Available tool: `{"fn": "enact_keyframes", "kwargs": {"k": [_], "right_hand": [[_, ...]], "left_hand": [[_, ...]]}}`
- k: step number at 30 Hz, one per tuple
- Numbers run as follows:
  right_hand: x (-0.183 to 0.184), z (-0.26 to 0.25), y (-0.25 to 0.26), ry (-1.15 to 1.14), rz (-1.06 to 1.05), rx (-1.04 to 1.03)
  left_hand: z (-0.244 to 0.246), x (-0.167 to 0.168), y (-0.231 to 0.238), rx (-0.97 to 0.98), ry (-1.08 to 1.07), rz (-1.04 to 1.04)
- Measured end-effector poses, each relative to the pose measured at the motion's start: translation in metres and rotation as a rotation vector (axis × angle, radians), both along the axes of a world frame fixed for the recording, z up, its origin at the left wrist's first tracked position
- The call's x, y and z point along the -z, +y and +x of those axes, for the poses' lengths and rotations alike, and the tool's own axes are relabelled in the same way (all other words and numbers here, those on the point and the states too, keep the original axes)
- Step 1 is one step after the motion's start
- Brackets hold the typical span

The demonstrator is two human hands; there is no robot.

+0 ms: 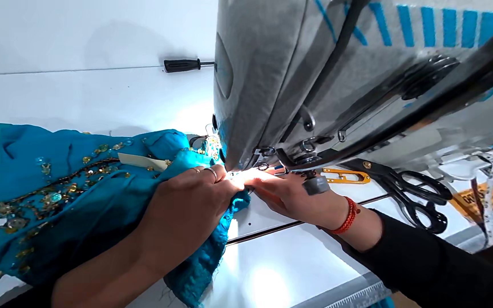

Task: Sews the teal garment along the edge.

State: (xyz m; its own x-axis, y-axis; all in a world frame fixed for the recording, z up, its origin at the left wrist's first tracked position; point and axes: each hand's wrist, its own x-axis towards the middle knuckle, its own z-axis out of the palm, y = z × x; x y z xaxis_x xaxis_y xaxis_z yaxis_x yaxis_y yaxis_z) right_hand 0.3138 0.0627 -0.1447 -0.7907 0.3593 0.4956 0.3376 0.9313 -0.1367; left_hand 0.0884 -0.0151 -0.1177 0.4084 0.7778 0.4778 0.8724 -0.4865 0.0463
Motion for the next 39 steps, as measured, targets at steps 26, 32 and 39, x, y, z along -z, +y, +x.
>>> {"fn": "enact_keyframes", "kwargs": {"k": [26,32,39], "right_hand": [[-0.007,0.004,-0.005,-0.039,0.084,-0.039],[-0.007,0.005,-0.004,-0.049,0.119,-0.028],[-0.008,0.004,-0.004,-0.052,0.129,-0.023]], "left_hand": [[-0.005,0.001,-0.002,0.034,-0.040,-0.029],[-0.005,0.000,-0.002,0.023,-0.045,-0.041],[-0.004,0.001,-0.001,0.027,-0.042,-0.038]]}}
